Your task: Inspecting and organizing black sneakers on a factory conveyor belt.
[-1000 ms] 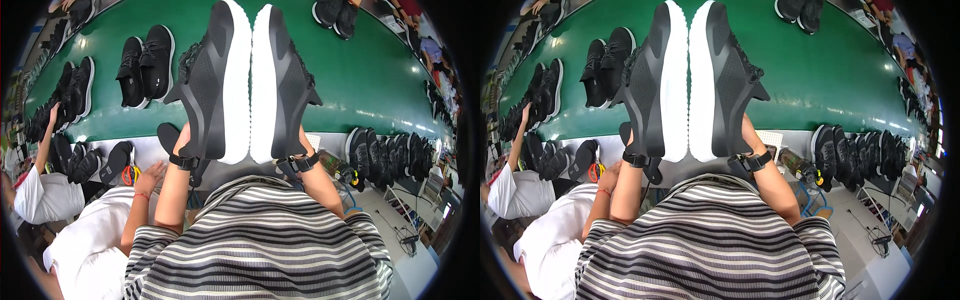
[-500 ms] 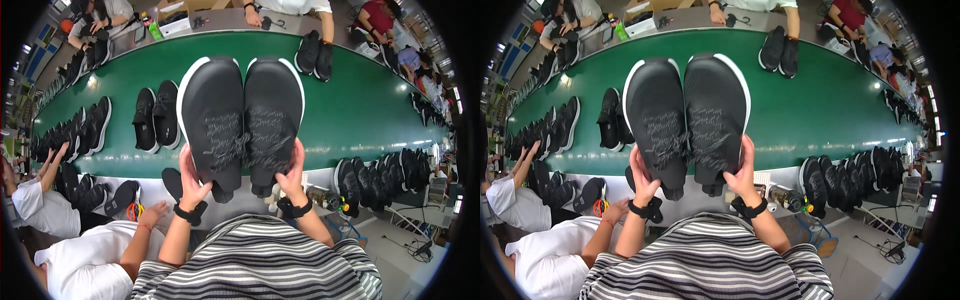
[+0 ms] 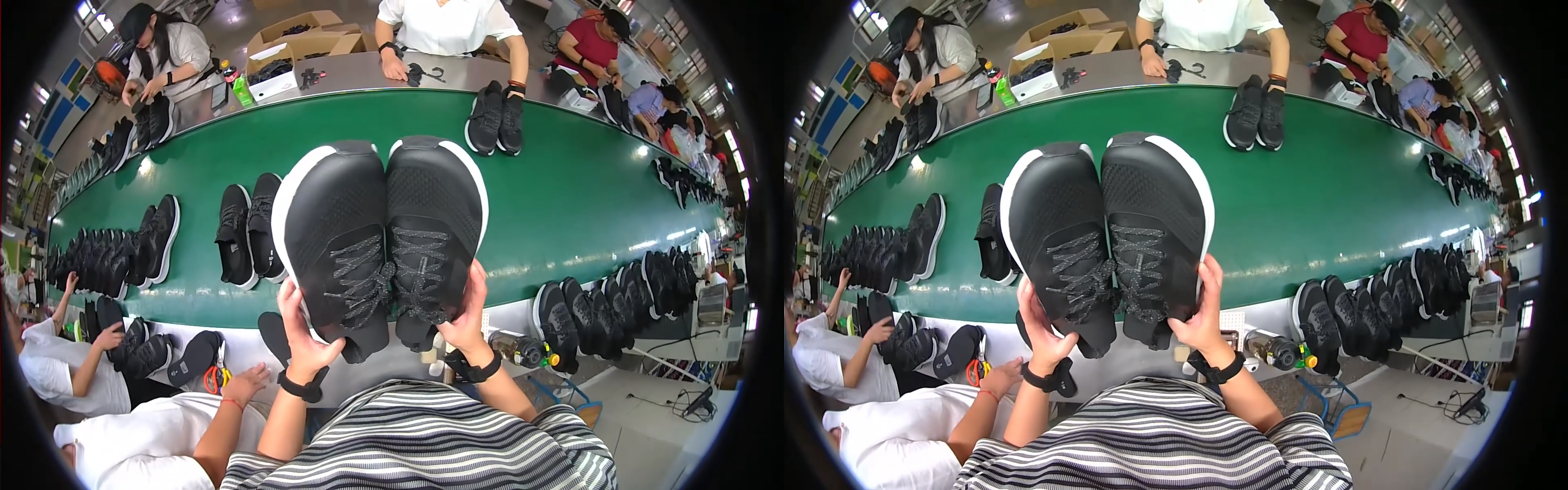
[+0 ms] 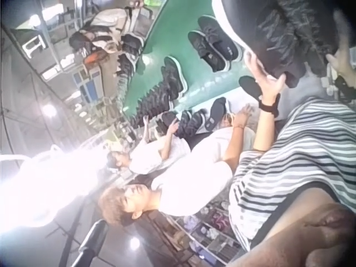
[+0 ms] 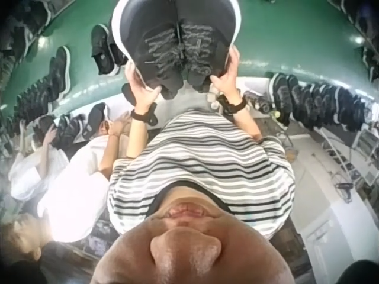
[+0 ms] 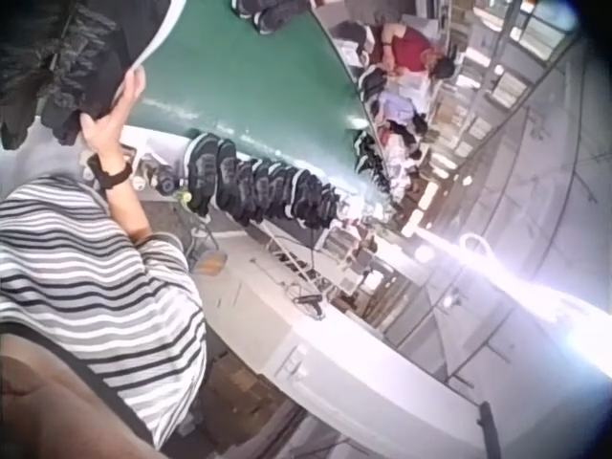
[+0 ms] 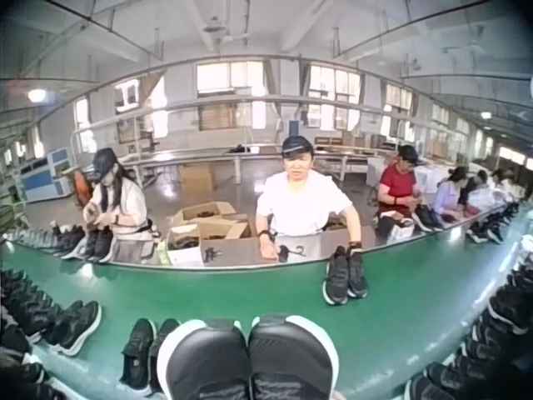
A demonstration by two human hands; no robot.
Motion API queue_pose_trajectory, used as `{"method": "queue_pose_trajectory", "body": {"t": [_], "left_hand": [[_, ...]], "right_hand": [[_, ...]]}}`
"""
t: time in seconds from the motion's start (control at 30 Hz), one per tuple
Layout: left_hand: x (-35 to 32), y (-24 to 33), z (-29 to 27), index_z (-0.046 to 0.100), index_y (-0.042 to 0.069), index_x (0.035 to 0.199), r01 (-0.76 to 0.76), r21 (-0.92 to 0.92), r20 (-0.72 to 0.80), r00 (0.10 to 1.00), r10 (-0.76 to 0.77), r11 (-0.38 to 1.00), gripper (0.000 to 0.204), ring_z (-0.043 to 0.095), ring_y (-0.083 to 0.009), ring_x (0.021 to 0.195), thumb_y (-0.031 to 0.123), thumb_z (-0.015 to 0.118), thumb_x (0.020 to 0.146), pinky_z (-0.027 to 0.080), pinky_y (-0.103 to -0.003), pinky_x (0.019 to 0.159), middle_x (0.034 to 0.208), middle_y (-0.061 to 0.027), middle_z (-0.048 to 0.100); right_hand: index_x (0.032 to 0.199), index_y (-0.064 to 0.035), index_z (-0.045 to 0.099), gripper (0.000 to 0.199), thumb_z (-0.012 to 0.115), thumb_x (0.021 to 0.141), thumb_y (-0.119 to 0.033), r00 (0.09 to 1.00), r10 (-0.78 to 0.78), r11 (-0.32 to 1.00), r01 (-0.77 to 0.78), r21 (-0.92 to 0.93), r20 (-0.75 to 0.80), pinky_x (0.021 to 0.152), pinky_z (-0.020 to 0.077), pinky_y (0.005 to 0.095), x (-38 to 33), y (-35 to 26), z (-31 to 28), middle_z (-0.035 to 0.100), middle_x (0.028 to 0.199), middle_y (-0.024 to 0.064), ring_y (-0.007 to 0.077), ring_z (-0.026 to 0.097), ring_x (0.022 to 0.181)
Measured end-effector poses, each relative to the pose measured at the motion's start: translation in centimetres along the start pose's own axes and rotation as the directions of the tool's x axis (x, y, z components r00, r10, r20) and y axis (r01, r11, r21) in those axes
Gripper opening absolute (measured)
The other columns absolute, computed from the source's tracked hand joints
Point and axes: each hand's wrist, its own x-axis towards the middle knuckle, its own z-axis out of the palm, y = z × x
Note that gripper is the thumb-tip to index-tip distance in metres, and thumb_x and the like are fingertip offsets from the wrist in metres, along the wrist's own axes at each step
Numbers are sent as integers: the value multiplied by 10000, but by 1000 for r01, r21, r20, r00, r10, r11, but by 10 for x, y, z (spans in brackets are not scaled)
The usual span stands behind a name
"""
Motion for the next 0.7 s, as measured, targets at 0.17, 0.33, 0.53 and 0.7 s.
{"method": "queue_pose_trajectory", "body": {"t": [0.17,0.33,0.53,0.7], "left_hand": [[0,1,4,443,137,1295,2,298,-69,997,19,954,877,366,-395,1244,153,756,476,305,-473,1027,1341,-238,351],[-15,-47,30,523,174,1295,153,575,-77,988,-134,804,815,364,-395,1226,154,753,514,273,-476,1021,1341,-211,365],[-48,-121,63,468,223,1331,251,635,11,943,-334,731,837,374,-403,1200,163,761,549,281,-485,1009,1325,-217,357],[-57,-144,57,428,126,1340,308,565,83,901,-425,765,820,414,-383,1164,304,815,640,345,-464,960,1268,-213,405]], "right_hand": [[1347,-126,368,906,698,504,-72,998,-46,923,26,-383,-44,1026,309,454,7,-4,0,312,1329,234,395,364,1211],[1317,-184,489,869,758,493,-115,995,99,747,-85,-659,-15,980,299,466,-5,40,17,388,1276,193,374,386,1171],[1343,-262,459,896,780,517,-131,949,314,680,-219,-700,8,968,290,469,-42,118,41,383,1261,197,374,378,1164],[1365,-180,422,831,802,632,-277,896,432,669,-243,-702,101,970,278,477,-55,136,25,393,1242,190,369,378,1162]]}}
